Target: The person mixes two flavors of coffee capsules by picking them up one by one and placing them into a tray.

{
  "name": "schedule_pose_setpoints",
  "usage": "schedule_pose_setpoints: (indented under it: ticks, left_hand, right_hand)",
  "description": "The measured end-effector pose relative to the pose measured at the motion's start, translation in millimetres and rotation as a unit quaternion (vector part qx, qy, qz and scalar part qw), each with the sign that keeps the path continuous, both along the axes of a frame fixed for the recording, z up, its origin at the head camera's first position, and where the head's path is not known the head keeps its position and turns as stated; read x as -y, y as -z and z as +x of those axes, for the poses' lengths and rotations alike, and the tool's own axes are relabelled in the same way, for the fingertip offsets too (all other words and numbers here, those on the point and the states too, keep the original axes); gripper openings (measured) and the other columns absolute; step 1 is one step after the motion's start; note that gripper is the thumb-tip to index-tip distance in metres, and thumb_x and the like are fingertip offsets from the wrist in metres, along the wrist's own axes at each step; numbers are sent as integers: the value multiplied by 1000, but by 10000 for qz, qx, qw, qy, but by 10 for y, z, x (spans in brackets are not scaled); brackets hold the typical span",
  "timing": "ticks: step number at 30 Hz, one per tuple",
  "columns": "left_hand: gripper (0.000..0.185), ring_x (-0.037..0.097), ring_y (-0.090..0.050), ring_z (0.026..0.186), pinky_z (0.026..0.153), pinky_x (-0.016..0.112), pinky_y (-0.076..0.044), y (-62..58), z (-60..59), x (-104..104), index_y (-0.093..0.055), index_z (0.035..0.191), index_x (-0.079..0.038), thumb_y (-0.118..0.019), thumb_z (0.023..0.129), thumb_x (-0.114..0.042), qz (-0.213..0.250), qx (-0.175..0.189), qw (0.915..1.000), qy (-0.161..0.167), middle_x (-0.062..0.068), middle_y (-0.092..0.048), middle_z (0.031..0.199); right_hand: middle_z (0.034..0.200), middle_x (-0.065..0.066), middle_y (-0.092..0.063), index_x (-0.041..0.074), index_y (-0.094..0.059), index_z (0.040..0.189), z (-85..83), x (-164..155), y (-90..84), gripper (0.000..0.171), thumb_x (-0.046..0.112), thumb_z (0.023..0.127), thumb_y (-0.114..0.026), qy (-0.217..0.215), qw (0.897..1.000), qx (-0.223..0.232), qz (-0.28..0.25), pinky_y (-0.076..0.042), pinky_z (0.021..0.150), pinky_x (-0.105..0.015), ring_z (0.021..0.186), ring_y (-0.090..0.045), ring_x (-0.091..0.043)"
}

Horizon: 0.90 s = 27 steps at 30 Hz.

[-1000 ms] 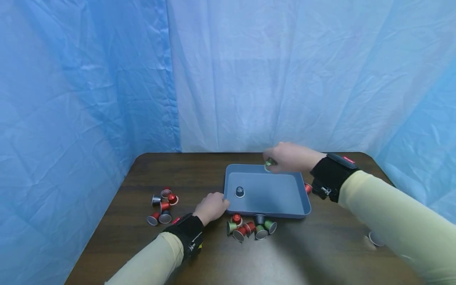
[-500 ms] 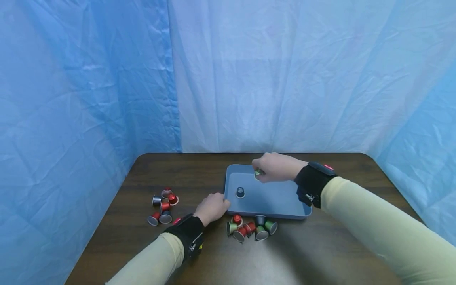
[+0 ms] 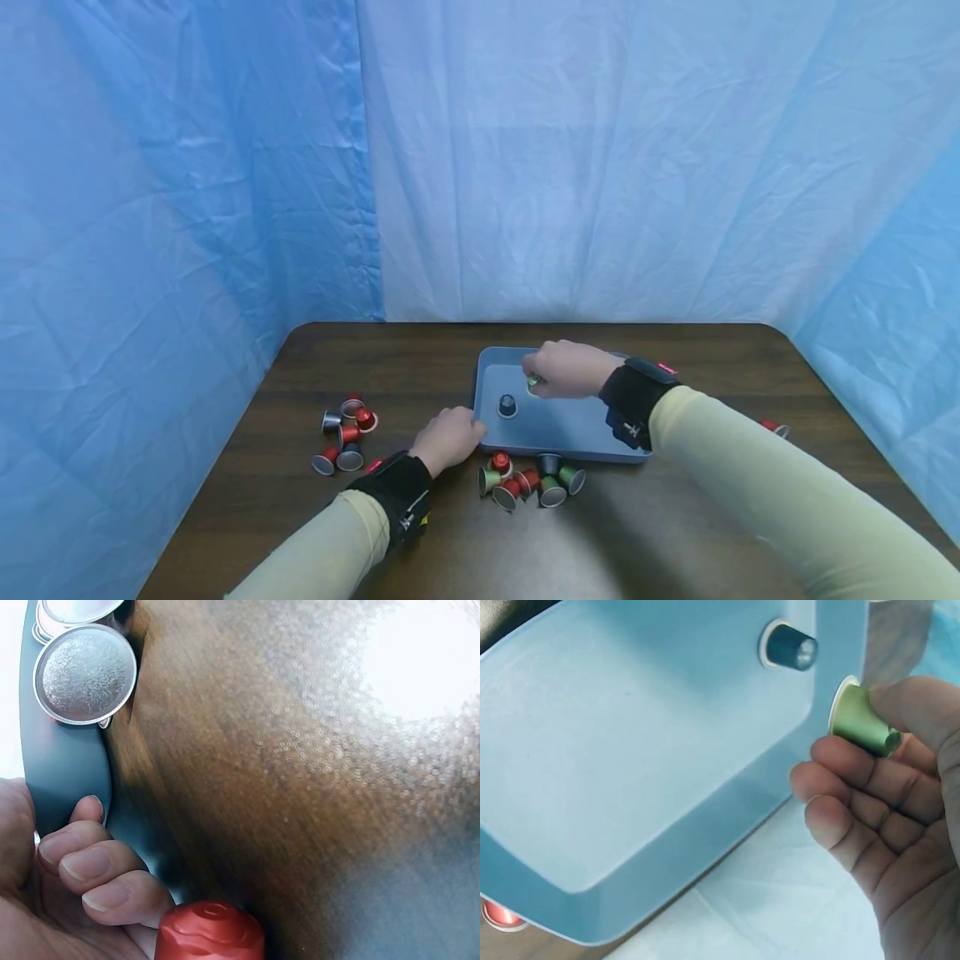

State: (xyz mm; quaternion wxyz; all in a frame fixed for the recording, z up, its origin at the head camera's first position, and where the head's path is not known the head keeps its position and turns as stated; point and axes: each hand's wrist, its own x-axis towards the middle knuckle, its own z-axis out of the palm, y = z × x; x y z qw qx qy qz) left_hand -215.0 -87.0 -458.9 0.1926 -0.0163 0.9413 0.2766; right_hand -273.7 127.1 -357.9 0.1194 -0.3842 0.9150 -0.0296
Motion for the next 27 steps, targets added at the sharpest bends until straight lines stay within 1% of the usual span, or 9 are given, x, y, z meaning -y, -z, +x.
schedule_pose_setpoints:
  ticks: [3,8,14,20,23,27]
  left_hand:
    - [29,23,-59,76,70,36,-46,1,2,-2,-67,114,-4,-56,102,-28,-11,-14,10000,-1,7,-60,83]
    - [27,23,-58,75,67,35,-45,3,-2,0,-68,110,-5,-56,102,-28,14,-33,10000,-2,8,-59,81]
    - [26,23,-58,73,65,35,-44,6,-3,13,-68,106,-4,-55,102,-27,45,-56,10000,19,8,-58,79]
    - [26,24,-58,73,65,35,-43,12,-6,19,-68,106,-4,-55,102,-26,56,-81,9999,53,9,-57,79]
    - [27,24,-57,73,64,35,-42,2,-2,17,-68,106,-4,-54,102,-27,48,-97,9999,56,9,-56,78]
    - [26,24,-57,72,63,35,-42,-14,0,9,-68,101,-5,-54,102,-27,49,-92,9999,31,9,-55,77]
  right_hand:
    - [86,1,-70,12,-74,107,5,17,68,16,22,95,-75,28,10000,26,62,-58,71,-28,70,-64,-9]
    - [85,3,-70,12,-74,106,9,47,171,15,22,94,-76,79,9998,88,168,-59,76,-30,73,-65,-10]
    - [86,3,-70,13,-73,107,2,84,273,16,22,95,-75,187,9992,279,223,-59,77,-32,76,-67,-11]
    - [86,4,-70,14,-72,107,16,101,342,15,22,95,-75,217,9989,335,258,-58,77,-31,78,-67,-10]
    - [87,4,-70,13,-72,109,28,106,366,16,21,96,-74,241,9985,418,257,-58,78,-31,79,-67,-10]
    - [91,3,-71,13,-72,112,33,111,396,18,22,97,-72,319,9980,437,312,-58,80,-32,83,-69,-12]
